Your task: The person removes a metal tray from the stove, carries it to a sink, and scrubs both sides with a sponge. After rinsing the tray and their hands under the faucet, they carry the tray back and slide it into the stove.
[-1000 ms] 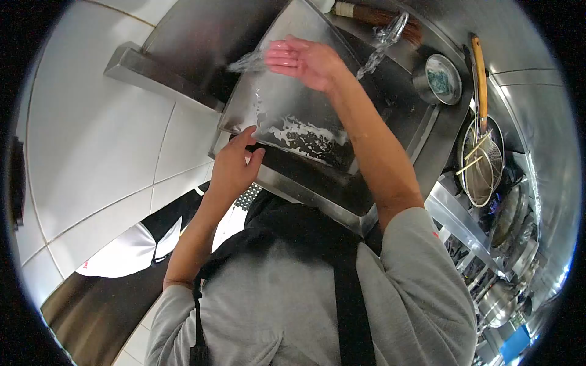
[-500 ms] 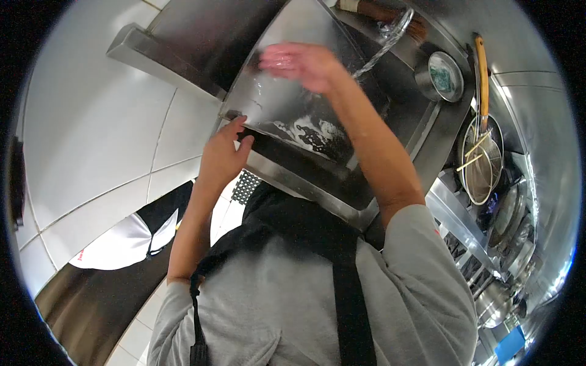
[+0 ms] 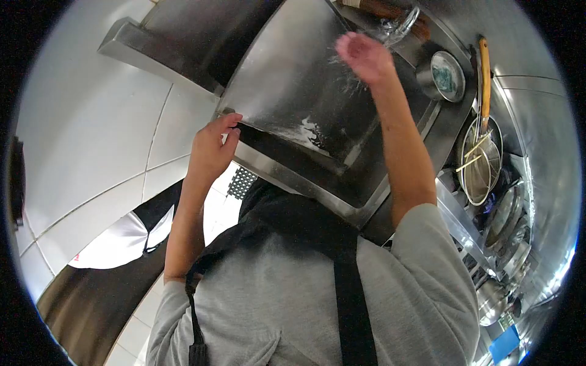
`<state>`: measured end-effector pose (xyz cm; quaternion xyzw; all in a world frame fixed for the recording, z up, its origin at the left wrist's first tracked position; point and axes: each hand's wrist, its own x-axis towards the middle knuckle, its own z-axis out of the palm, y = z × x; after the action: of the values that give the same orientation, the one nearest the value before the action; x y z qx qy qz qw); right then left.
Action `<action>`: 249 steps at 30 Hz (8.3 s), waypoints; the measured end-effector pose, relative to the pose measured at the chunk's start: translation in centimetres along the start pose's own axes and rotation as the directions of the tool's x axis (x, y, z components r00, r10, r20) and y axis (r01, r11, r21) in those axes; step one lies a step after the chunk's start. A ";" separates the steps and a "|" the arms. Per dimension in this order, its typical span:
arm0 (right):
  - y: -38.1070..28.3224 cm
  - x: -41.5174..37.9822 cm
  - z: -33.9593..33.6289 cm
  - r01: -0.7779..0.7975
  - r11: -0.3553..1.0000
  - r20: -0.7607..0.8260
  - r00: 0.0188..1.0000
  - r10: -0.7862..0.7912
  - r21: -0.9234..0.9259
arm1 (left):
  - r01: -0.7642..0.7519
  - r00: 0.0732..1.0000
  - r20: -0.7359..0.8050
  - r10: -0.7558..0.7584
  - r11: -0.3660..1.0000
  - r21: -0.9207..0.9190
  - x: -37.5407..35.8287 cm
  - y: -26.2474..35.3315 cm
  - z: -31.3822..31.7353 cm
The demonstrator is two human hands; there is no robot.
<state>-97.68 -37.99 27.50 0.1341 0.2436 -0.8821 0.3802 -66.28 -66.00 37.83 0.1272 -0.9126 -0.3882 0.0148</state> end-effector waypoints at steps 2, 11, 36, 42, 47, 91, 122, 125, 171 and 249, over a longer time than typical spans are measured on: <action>4.3 -0.2 4.5 0.007 0.917 0.186 0.980 0.074 -0.400 | 0.048 0.997 0.055 -0.049 0.998 0.027 0.4 0.4 0.3; 7.7 -1.3 2.5 -0.127 0.815 0.092 0.972 0.216 -0.566 | 0.082 0.987 0.130 -0.091 0.994 0.078 1.0 0.0 1.5; 3.9 -3.9 -2.6 -0.264 0.550 -0.231 0.964 0.130 -0.793 | 0.894 0.438 0.831 -0.344 0.267 -0.360 1.3 -6.5 14.1; -4.3 -0.4 -6.9 -0.005 0.976 -0.128 0.992 -0.023 -0.217 | 0.913 0.385 0.870 -0.309 -0.008 -0.407 0.6 -6.9 16.3; 6.0 -1.0 -1.0 -0.293 0.758 0.008 0.931 0.366 -0.583 | 0.847 0.499 0.825 -0.266 -0.050 -0.529 1.3 -6.7 10.9; 8.0 0.3 -2.2 0.363 0.861 -0.564 0.651 -0.508 -0.357 | 0.371 0.856 0.494 -0.151 0.845 -0.385 26.9 1.7 33.0; 2.7 -1.8 -3.1 -0.124 0.924 -0.344 0.939 -0.009 -0.363 | -0.252 0.967 0.115 0.226 0.817 0.519 9.1 4.9 3.4; -0.8 -0.7 -3.5 0.216 0.976 -0.369 0.906 -0.210 -0.024 | -0.211 0.976 0.045 0.214 0.868 0.450 11.1 4.9 3.9; -8.2 2.1 -2.6 0.212 -0.403 0.438 0.643 -0.628 -0.890 | -0.144 0.896 -0.420 0.146 0.989 0.036 -12.4 15.3 -13.9; 53.4 -55.5 2.7 -0.250 0.866 0.248 0.957 0.152 0.433 | -0.212 0.494 -0.813 0.308 0.949 0.231 -58.0 0.3 -44.6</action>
<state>-21.06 -37.43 35.69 0.1533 -0.0280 -0.8788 0.4509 -4.64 -83.15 73.37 0.1591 -0.8189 -0.2259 0.5030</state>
